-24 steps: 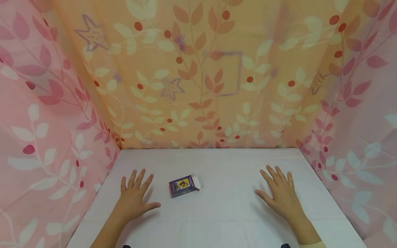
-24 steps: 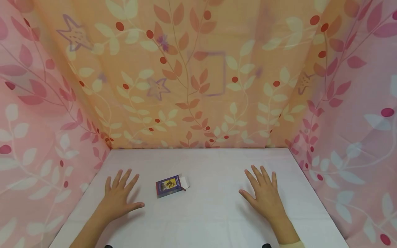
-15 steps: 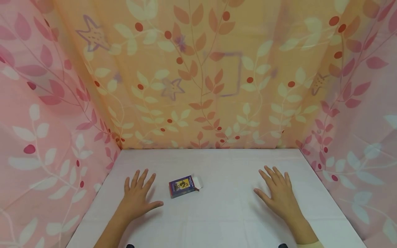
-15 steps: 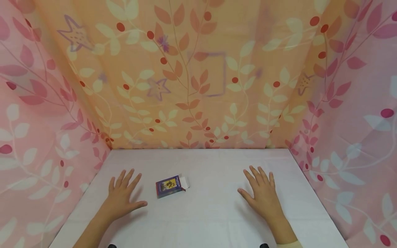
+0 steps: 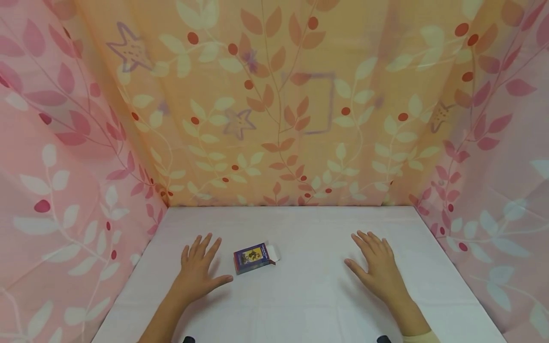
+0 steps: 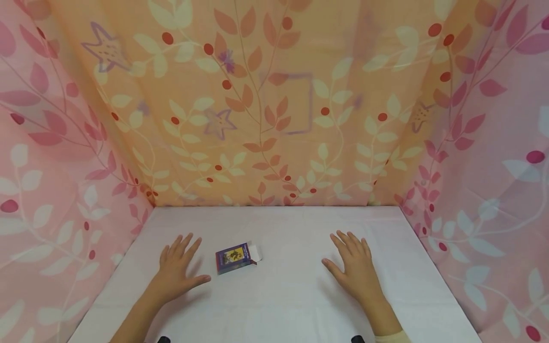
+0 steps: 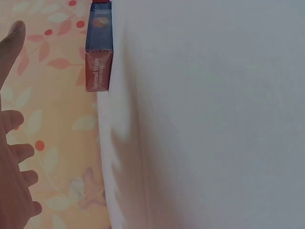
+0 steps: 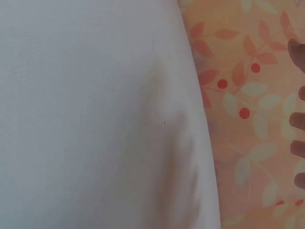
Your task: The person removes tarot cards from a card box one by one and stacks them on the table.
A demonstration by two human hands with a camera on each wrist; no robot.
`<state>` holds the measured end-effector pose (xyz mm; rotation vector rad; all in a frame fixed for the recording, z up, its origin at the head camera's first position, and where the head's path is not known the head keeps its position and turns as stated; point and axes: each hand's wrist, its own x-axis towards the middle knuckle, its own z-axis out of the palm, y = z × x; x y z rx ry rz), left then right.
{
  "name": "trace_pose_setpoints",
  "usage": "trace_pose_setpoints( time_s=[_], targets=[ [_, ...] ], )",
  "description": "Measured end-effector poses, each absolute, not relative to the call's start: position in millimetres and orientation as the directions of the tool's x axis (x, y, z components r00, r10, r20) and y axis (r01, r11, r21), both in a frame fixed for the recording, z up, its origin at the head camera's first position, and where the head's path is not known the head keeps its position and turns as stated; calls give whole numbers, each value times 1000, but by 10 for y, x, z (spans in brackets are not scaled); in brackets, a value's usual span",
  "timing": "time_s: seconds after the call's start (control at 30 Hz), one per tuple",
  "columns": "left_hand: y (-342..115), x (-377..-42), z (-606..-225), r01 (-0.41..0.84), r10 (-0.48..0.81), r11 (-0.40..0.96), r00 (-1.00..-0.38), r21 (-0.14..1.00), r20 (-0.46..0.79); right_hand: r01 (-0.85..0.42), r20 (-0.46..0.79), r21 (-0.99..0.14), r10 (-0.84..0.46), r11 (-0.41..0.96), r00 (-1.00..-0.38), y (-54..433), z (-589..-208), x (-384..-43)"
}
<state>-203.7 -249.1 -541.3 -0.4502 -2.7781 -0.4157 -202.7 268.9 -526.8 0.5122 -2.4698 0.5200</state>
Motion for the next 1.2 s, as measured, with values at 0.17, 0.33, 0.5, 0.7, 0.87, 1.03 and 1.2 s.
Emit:
trace_pose_setpoints(
  time_s=[0.17, 0.33, 0.5, 0.7, 0.87, 1.03, 1.2],
  targets=[
    [-2433, -2041, -5424, 348, 251, 897, -908, 272, 334, -473, 585, -291, -237, 831, -776, 2617, -5254, -2049],
    [-2381, -2071, -5429, 339, 243, 893, -917, 296, 316, -483, 577, -329, -232, 812, -783, 2558, -5268, -2081],
    [-2309, -2095, -5396, 332, 240, 886, -925, 323, 294, -492, 578, -367, -221, 790, -786, 2499, -5279, -2110],
    [-2223, -2105, -5377, 320, 232, 874, -936, 365, 266, -497, 567, -423, -206, 758, -797, 2411, -5283, -2135],
    [-2179, -2154, -5413, 335, 237, 852, -932, 401, 274, -496, 562, -466, -188, 732, -805, 2323, -5275, -2144],
    [-2137, -2193, -5414, 346, 249, 828, -932, 442, 262, -482, 544, -509, -168, 713, -822, 2213, -5293, -2159],
    [-2079, -2238, -5421, 347, 256, 815, -934, 464, 248, -481, 528, -554, -159, 680, -834, 2099, -5301, -2168]
  ],
)
